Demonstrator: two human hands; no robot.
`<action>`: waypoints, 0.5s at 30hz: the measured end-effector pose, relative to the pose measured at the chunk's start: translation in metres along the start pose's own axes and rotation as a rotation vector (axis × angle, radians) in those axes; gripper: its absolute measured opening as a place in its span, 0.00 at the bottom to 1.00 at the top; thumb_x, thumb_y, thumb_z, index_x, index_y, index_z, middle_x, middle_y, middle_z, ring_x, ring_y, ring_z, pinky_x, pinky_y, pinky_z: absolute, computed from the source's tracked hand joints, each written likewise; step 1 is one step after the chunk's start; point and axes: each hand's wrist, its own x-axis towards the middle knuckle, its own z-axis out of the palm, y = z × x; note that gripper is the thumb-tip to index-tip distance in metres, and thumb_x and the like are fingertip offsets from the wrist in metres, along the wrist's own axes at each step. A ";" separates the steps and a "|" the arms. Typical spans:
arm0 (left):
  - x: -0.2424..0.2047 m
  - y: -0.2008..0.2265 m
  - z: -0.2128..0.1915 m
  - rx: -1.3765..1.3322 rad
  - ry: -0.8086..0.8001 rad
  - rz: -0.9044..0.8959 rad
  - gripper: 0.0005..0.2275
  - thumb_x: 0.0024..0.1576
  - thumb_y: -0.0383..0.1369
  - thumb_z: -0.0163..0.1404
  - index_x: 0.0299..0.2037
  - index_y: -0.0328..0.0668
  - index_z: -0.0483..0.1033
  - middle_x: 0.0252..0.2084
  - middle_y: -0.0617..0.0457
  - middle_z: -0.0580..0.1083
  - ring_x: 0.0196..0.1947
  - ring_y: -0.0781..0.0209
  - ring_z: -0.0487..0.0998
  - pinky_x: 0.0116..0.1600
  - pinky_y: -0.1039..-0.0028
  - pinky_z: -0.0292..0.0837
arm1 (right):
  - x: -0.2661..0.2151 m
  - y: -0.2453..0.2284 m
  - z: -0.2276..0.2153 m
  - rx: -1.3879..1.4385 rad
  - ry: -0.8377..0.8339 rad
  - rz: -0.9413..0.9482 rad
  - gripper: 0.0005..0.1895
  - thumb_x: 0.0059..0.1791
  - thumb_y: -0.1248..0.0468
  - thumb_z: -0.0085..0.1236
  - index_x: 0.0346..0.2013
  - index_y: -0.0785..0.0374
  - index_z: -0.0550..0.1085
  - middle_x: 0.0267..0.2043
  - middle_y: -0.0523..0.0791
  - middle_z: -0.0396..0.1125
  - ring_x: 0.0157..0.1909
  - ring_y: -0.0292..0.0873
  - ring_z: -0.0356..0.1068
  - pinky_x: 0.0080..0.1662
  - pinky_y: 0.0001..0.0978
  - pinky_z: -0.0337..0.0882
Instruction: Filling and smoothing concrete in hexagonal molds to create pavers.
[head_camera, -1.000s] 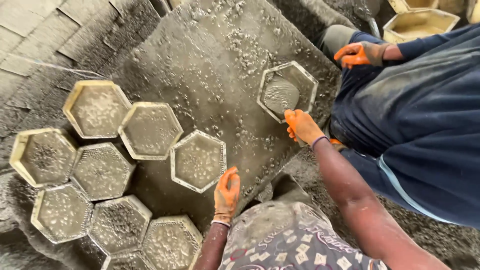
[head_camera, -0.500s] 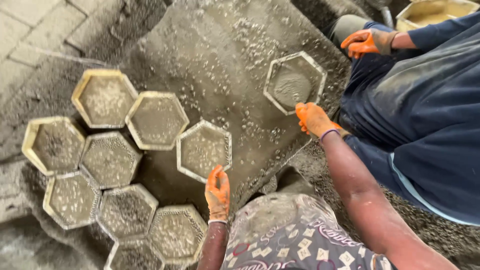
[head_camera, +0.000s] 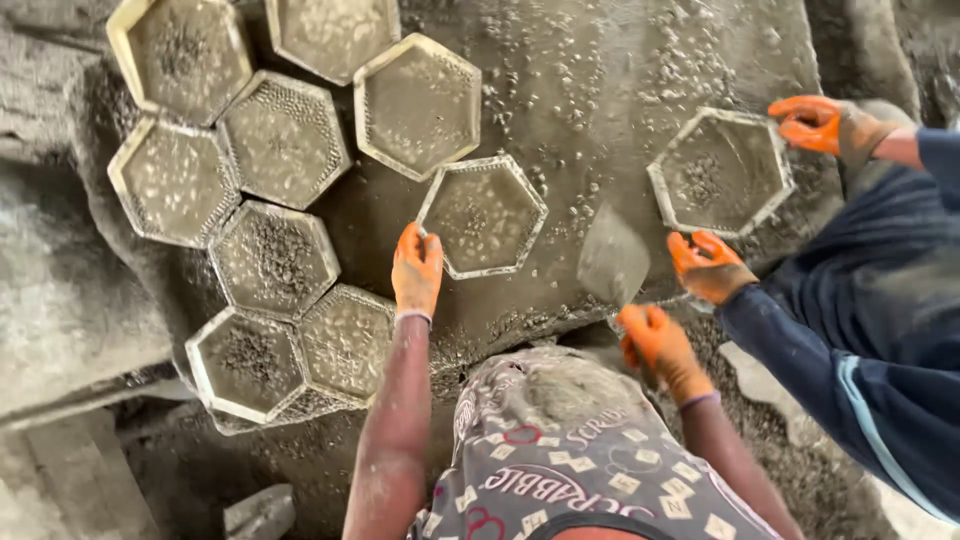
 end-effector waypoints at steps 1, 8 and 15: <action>0.009 -0.009 0.005 -0.030 -0.045 -0.050 0.15 0.62 0.37 0.53 0.55 0.36 0.72 0.45 0.41 0.77 0.45 0.49 0.77 0.53 0.63 0.73 | 0.003 0.013 0.003 -0.010 -0.037 0.040 0.20 0.50 0.50 0.56 0.40 0.65 0.74 0.22 0.47 0.66 0.19 0.42 0.64 0.24 0.37 0.66; 0.028 -0.039 0.018 0.013 -0.129 -0.112 0.14 0.60 0.36 0.53 0.54 0.44 0.71 0.28 0.49 0.76 0.28 0.53 0.77 0.39 0.64 0.74 | 0.009 0.050 -0.011 0.008 -0.142 0.105 0.21 0.51 0.50 0.54 0.46 0.66 0.74 0.25 0.47 0.67 0.21 0.39 0.64 0.25 0.34 0.68; 0.008 -0.026 0.052 0.091 -0.028 -0.043 0.21 0.58 0.33 0.54 0.62 0.43 0.66 0.28 0.50 0.75 0.24 0.56 0.76 0.35 0.63 0.74 | -0.002 0.046 -0.042 0.042 -0.070 0.117 0.23 0.50 0.51 0.57 0.48 0.68 0.74 0.24 0.47 0.68 0.21 0.38 0.64 0.24 0.33 0.64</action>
